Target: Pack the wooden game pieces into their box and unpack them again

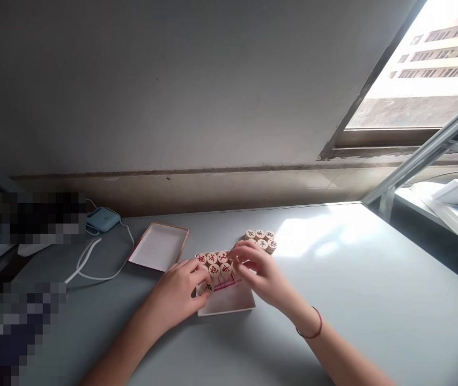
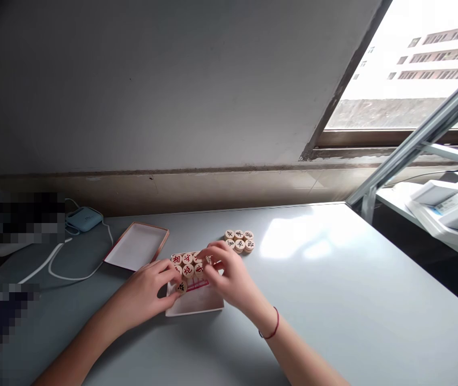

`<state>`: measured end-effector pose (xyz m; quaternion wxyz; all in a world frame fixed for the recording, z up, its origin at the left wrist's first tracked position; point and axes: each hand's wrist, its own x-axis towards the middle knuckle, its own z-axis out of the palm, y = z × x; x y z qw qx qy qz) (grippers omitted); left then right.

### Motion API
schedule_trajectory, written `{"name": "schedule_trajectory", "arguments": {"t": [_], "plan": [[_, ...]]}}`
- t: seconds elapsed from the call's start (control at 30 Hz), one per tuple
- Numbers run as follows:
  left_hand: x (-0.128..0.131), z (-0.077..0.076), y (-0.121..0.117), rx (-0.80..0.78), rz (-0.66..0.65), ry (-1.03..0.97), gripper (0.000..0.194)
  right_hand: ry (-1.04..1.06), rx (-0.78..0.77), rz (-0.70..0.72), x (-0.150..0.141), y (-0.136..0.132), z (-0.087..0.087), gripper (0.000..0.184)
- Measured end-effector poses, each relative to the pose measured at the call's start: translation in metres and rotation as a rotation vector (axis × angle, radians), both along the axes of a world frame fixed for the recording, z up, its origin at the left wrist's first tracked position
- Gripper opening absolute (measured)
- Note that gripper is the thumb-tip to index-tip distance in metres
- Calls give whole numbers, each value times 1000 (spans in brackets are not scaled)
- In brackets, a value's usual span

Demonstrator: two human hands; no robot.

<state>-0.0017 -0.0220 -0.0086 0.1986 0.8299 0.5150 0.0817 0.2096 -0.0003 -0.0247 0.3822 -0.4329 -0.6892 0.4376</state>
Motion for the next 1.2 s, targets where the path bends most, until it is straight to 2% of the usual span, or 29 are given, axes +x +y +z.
{"name": "schedule_trajectory", "arguments": {"t": [0.1, 0.27, 0.43, 0.53, 0.67, 0.9, 1.03, 1.2], "plan": [[1, -5, 0, 48, -66, 16, 20, -134, 126, 103, -7, -10, 1, 22], [-1, -8, 1, 91, -37, 58, 8, -271, 277, 108, -19, -20, -9, 26], [-18, 6, 4, -46, -7, -85, 6, -313, 412, 139, -29, -24, -22, 19], [-24, 15, 6, -108, 47, -92, 8, -390, 547, 209, -32, -25, -26, 13], [-23, 17, 6, -188, 85, -59, 9, -536, 670, 196, -28, -22, -27, 9], [-17, 13, 4, -239, 90, -31, 12, -697, 636, 221, -24, -19, -20, 10], [-17, 9, 4, -230, 81, -50, 13, -724, 596, 226, -23, -20, -17, 20], [-17, 8, 4, -221, 61, -103, 12, -765, 523, 227, -24, -21, -17, 8]]}}
